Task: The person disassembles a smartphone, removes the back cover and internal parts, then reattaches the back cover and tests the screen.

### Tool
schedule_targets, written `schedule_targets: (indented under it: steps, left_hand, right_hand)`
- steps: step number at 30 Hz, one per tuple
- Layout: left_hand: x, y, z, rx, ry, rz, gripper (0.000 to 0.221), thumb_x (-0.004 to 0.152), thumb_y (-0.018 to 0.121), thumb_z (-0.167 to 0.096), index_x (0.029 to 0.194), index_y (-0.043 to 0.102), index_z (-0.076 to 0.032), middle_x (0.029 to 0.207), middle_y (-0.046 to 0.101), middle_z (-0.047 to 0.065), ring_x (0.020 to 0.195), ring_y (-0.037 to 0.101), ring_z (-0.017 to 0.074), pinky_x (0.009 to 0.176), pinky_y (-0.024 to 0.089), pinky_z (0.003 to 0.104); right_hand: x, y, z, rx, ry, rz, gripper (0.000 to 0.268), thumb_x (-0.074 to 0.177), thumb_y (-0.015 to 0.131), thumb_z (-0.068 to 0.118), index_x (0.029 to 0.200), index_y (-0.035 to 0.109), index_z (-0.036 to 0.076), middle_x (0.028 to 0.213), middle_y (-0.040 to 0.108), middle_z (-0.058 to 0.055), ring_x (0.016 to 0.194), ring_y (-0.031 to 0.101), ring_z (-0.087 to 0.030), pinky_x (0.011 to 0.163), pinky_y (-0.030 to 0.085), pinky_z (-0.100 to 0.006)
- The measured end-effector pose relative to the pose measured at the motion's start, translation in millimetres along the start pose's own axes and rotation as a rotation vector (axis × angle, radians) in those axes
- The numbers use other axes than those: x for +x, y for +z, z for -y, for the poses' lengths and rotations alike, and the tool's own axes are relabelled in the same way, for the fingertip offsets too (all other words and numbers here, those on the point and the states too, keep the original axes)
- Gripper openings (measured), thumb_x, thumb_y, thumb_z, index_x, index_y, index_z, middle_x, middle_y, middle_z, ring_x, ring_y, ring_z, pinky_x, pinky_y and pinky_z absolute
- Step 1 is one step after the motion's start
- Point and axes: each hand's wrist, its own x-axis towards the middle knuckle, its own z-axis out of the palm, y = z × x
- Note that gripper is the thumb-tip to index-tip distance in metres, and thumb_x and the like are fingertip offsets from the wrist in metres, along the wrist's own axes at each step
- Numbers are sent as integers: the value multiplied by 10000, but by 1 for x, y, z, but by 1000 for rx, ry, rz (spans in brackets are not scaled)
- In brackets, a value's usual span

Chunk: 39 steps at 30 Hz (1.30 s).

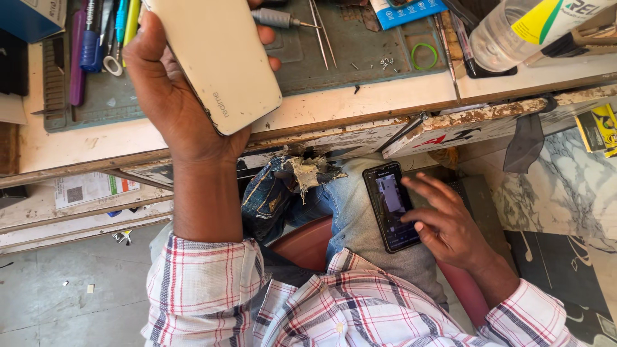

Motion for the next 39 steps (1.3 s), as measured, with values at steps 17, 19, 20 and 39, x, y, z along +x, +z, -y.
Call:
schedule_targets:
  steps: [17,19,20,39]
  left_hand:
    - [0,-5,1,23,12,10,584,1105,394,-507,1356,550,-3,1194,645,190,1043,705,333,848,623,475]
    - [-1,-4,0,13,4,2,582,1101,397,-504,1360,546,-5,1195,644,191,1042,705,336,846,623,477]
    - [-2,-4,0,4,-1,0,582,1102,394,-502,1363,543,-3,1196,643,191,1030,693,333,847,621,476]
    - [0,-3,0,35,15,41,608,1103,356,-504,1420,503,-6,1261,620,244,1014,675,310,837,618,444]
  right_hand:
    - [2,7,-2,-42,92,-156,389,1097,420,342,1199,722,118,1584,486,-152,1525,388,-363,1242,299,-479]
    - [2,7,-2,-39,91,-157,390,1097,422,340,1195,724,114,1582,489,-152,1522,391,-363,1242,299,-474]
    - [1,7,-2,-38,92,-156,387,1095,423,336,1187,727,115,1581,490,-151,1521,394,-361,1242,301,-473]
    - [1,7,-3,-44,77,-175,383,1087,436,321,1126,747,101,1555,519,-146,1488,441,-350,1223,341,-461]
